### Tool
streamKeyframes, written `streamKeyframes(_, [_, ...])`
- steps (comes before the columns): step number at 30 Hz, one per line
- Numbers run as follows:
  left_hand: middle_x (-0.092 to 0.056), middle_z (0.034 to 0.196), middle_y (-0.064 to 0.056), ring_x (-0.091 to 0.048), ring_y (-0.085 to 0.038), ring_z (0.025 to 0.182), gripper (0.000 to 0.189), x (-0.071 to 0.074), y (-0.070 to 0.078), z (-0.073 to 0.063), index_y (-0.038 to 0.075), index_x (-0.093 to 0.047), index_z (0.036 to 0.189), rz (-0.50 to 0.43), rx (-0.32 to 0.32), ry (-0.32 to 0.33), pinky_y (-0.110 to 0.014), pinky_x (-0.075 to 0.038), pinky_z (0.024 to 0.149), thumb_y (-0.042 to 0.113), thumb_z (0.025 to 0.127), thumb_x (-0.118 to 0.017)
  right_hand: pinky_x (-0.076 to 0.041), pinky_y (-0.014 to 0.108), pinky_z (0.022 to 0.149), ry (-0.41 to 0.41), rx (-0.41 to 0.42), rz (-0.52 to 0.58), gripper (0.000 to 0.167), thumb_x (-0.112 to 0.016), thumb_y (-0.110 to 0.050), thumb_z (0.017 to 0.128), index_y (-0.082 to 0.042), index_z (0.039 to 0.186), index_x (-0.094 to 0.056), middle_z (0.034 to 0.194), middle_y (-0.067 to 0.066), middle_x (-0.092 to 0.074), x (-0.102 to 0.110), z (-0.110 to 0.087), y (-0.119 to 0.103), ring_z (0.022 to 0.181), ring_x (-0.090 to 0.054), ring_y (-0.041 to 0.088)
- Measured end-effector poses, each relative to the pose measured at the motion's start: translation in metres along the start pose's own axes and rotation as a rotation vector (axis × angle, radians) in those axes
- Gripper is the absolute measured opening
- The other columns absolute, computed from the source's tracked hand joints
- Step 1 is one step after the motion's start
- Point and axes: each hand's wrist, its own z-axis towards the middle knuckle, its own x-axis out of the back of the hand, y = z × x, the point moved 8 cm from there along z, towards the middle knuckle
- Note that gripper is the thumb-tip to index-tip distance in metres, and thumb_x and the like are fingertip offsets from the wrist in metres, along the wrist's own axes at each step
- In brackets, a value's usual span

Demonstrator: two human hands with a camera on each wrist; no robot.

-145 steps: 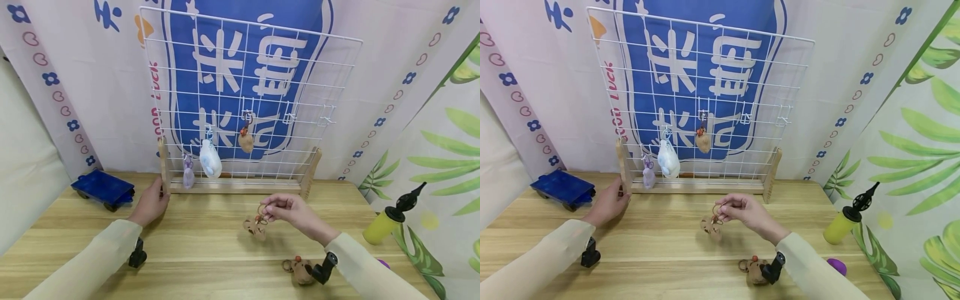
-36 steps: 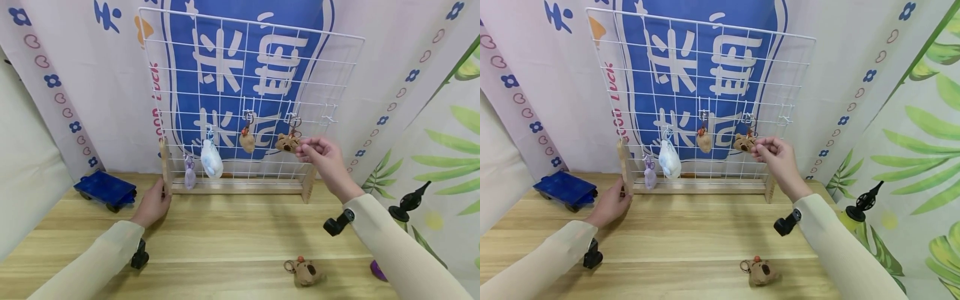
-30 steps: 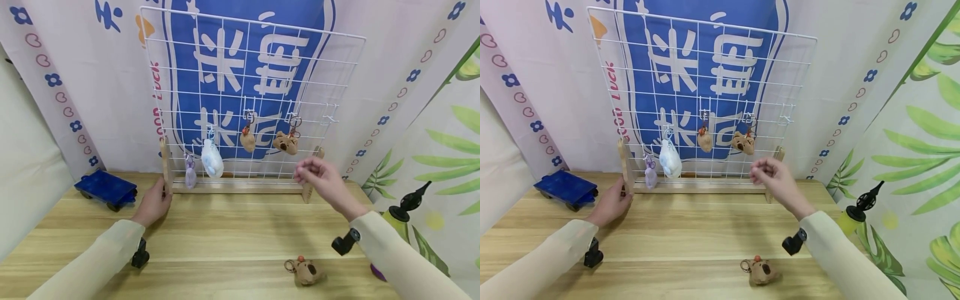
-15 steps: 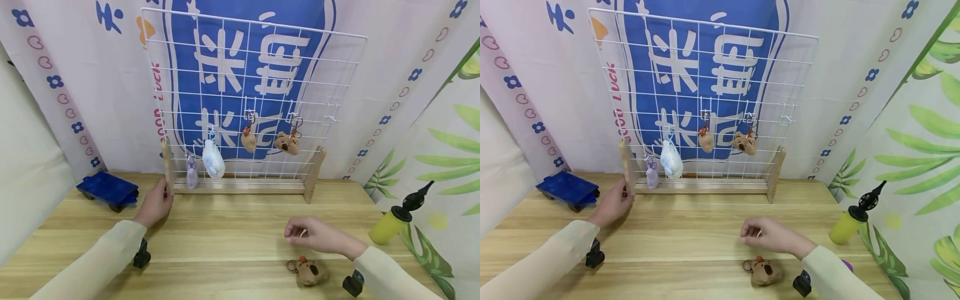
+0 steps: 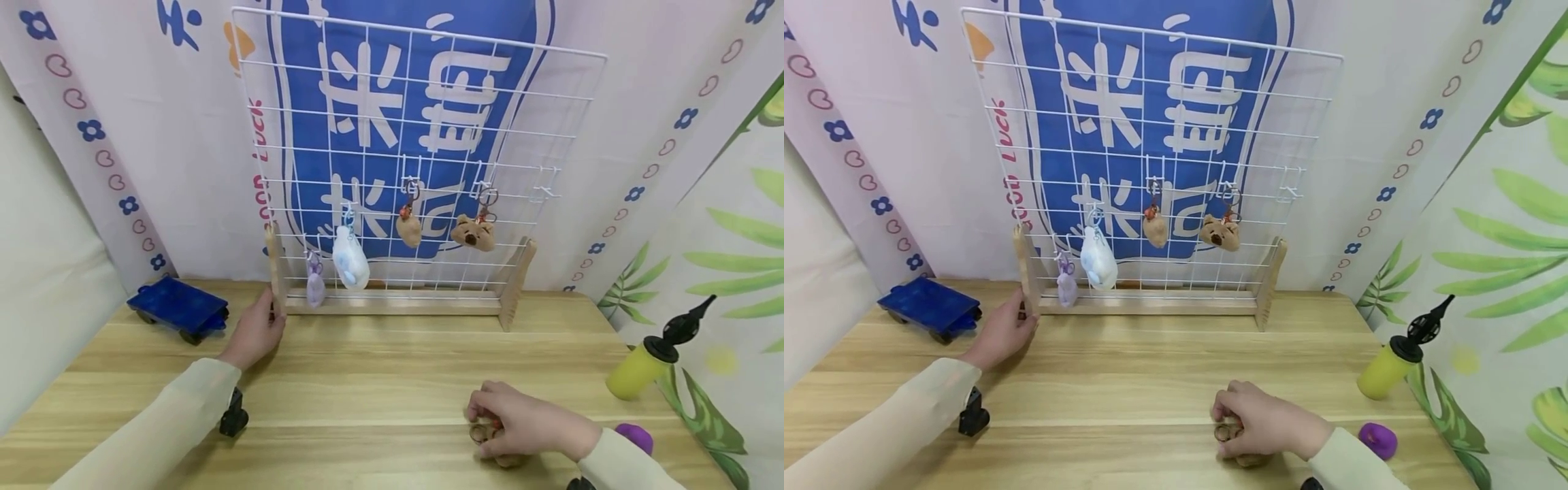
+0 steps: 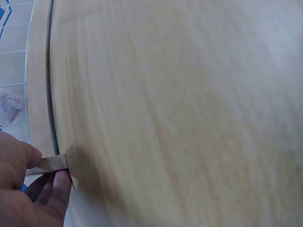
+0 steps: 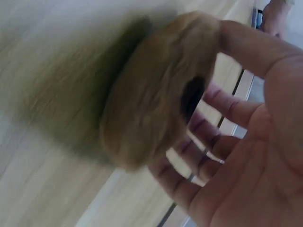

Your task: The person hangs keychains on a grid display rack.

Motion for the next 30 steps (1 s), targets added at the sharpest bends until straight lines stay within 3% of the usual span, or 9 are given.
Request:
streamKeyframes(6, [-0.064,0.117,-0.038,-0.069,-0.044,0.1,0.029,0.0005,-0.0015,-0.0014,-0.01,-0.044,0.126,-0.006,0.0,0.009,-0.052,-0.062,0.077,-0.001,0.1,-0.055,-0.039,0.018,0.067,-0.002,-0.074,-0.05,0.034,-0.086,-0.024,0.086,-0.021,0.104,-0.057,0.093,-0.005,-0.045,-0.0045,-0.0025,0.0001,0.082,-0.037,0.002])
streamKeyframes(13, [-0.063,0.121,-0.04,-0.069,-0.049,0.106,0.038,-0.0008,-0.0022,-0.0012,-0.012,-0.041,0.135,-0.002,0.001,-0.002,-0.056,-0.062,0.081,0.0,0.101,-0.055,-0.039,0.02,0.07,0.006,-0.078,-0.002,0.031,-0.081,-0.01,0.089,-0.016,0.101,-0.054,0.088,-0.006,-0.048,-0.0056,-0.005,0.003,0.082,-0.039,0.002])
streamKeyframes(20, [-0.063,0.121,-0.04,-0.068,-0.047,0.103,0.041,-0.001,-0.0019,0.0,-0.013,-0.041,0.137,0.007,0.002,0.002,-0.056,-0.062,0.08,-0.001,0.1,-0.055,-0.043,0.019,0.069,0.048,-0.068,-0.039,0.026,-0.081,-0.011,0.09,-0.015,0.098,-0.057,0.086,-0.008,-0.051,-0.0048,-0.0065,0.0042,0.08,-0.043,-0.001])
streamKeyframes(30, [-0.058,0.131,-0.044,-0.066,-0.054,0.114,0.051,-0.0029,-0.0017,0.0005,-0.014,-0.034,0.147,0.009,0.011,-0.013,-0.061,-0.061,0.088,0.0,0.102,-0.054,-0.048,0.017,0.065,0.041,-0.048,0.089,0.024,-0.078,-0.011,0.093,-0.016,0.1,-0.055,0.082,-0.012,-0.054,-0.007,-0.0054,0.0084,0.072,-0.049,-0.005])
